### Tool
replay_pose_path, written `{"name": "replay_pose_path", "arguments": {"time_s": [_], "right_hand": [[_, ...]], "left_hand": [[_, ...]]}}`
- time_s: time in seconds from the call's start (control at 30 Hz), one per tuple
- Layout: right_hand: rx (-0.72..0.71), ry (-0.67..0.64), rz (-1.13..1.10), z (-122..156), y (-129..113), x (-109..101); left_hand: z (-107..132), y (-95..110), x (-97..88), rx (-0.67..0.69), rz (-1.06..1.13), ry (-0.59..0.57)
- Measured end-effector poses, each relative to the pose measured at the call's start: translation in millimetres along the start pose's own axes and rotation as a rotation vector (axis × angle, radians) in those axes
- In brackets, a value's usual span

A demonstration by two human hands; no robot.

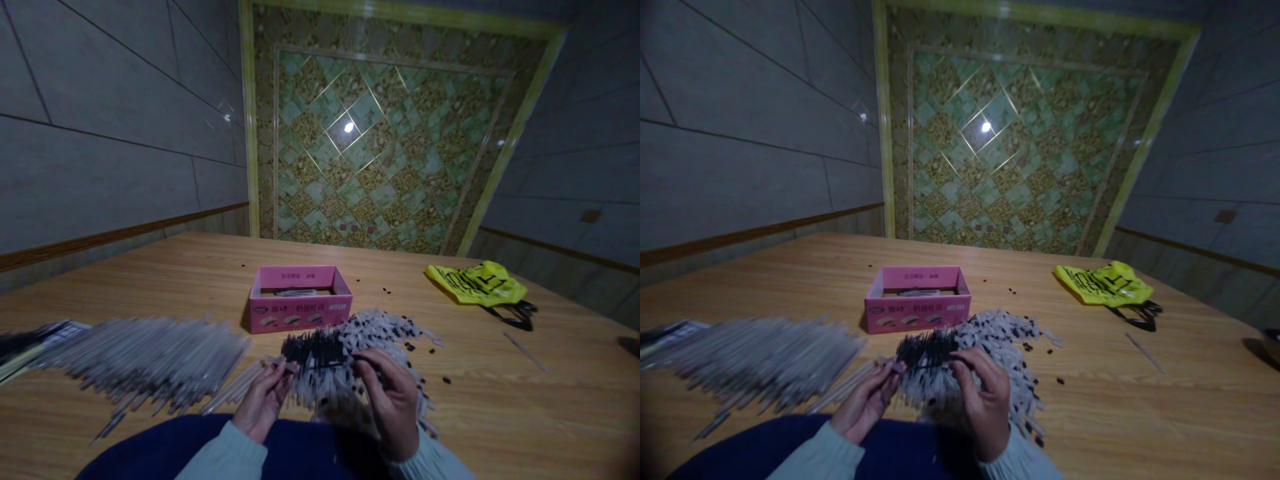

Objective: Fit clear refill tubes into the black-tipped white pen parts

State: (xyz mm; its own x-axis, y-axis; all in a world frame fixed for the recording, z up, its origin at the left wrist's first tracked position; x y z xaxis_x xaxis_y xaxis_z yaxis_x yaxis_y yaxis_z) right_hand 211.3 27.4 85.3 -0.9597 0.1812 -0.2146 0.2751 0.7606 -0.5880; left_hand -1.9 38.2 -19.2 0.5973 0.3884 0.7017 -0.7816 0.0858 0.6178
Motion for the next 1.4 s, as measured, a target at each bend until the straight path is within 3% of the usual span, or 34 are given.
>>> {"name": "replay_pose_path", "arguments": {"time_s": [0.13,0.47,0.67,0.77,0.87,1.13,1.4], "right_hand": [[0.017,-0.02,-0.053,4,-12,3],[-0.04,-0.109,-0.052,11,-8,11],[0.01,-0.32,-0.06,10,-4,27],[0.061,-0.362,-0.033,8,4,29],[0.077,-0.393,0.047,7,13,27],[-0.001,-0.806,0.495,18,33,33],[-0.047,-0.895,0.63,28,42,42]], "left_hand": [[4,1,3.0,-0.039,0.034,0.02],[9,-3,6.1,-0.08,0.001,-0.014],[13,-5,9.4,-0.108,-0.038,-0.046],[14,-5,9.2,-0.111,-0.029,-0.043],[13,-4,8.3,-0.119,-0.01,-0.006],[15,-2,8.3,-0.135,0.021,0.029],[13,-2,7.1,-0.128,-0.02,-0.001]]}}
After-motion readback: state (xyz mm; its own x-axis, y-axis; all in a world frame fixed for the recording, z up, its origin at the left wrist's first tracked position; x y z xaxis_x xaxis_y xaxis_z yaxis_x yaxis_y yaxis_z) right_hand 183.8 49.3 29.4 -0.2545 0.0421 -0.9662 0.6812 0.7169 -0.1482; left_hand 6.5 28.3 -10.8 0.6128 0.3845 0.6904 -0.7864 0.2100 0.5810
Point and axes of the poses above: each hand's wrist, its own z-axis away from the middle knuckle, its own x-axis out of the palm, y = z × x, the point moved 4 cm from there along -z, towards the middle knuckle, and after that the axes turned 2 degrees about -z, right-handed, at the moved point
